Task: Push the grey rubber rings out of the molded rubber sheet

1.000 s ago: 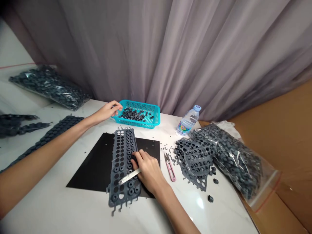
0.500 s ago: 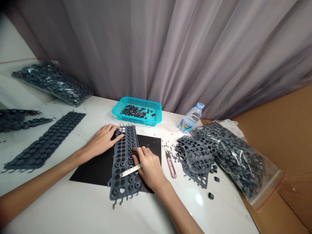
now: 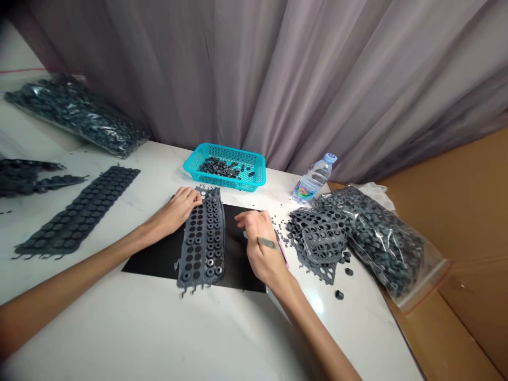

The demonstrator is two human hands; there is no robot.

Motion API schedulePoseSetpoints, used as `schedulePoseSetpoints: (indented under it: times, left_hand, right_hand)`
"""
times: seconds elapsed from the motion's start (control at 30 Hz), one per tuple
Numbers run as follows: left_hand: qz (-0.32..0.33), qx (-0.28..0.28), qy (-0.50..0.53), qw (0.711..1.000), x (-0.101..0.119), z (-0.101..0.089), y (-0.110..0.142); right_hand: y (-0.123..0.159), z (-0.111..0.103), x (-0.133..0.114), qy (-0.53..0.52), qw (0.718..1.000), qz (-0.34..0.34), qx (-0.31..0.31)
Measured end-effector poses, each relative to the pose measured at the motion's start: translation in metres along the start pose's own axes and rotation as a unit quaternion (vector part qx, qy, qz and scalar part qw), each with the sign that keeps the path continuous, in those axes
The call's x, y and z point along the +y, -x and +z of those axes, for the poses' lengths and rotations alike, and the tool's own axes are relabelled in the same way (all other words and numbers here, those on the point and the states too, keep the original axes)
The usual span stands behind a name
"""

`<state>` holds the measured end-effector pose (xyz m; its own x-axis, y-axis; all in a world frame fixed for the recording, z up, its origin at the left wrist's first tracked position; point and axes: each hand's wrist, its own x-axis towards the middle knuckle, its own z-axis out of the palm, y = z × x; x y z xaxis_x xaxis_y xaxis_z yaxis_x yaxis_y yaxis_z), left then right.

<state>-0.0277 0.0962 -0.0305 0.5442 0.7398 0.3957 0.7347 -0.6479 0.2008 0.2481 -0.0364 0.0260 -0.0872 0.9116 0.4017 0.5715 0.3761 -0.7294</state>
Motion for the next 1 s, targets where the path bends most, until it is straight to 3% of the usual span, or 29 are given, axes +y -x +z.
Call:
schedulePoseSetpoints:
  times: [0.13, 0.3, 0.47, 0.63, 0.73, 0.83, 1.0]
  left_hand:
    - [-0.024, 0.009, -0.044, 0.999, -0.012, -0.01, -0.002]
    - [-0.04, 0.021, -0.069, 0.997, -0.01, -0.021, -0.008]
    - [-0.009, 0.024, -0.104, 0.994, 0.032, -0.038, 0.01]
    - [-0.02, 0.073, -0.098, 0.992, 0.073, -0.061, 0.037]
    - [0.046, -0.005, 0.038, 0.998, 0.083, -0.065, 0.048]
    - [0.1, -0.095, 0.153, 0.979, 0.089, -0.059, 0.057]
    - [0.108, -0.123, 0.179, 0.97, 0.091, -0.051, 0.062]
  right_hand:
    - [0.024, -0.008, 0.004, -0.154, 0.982, 0.089, -0.058]
    - [0.035, -0.002, 0.003, -0.184, 0.964, 0.175, -0.076]
    - [0.035, 0.014, -0.004, -0.221, 0.947, 0.214, -0.097]
    - [0.043, 0.025, -0.005, -0.251, 0.935, 0.226, -0.109]
    - [0.046, 0.029, -0.006, -0.272, 0.927, 0.237, -0.1]
    - [0.047, 0.031, -0.009, -0.282, 0.921, 0.249, -0.101]
    - [0.045, 0.032, -0.015, -0.262, 0.927, 0.249, -0.104]
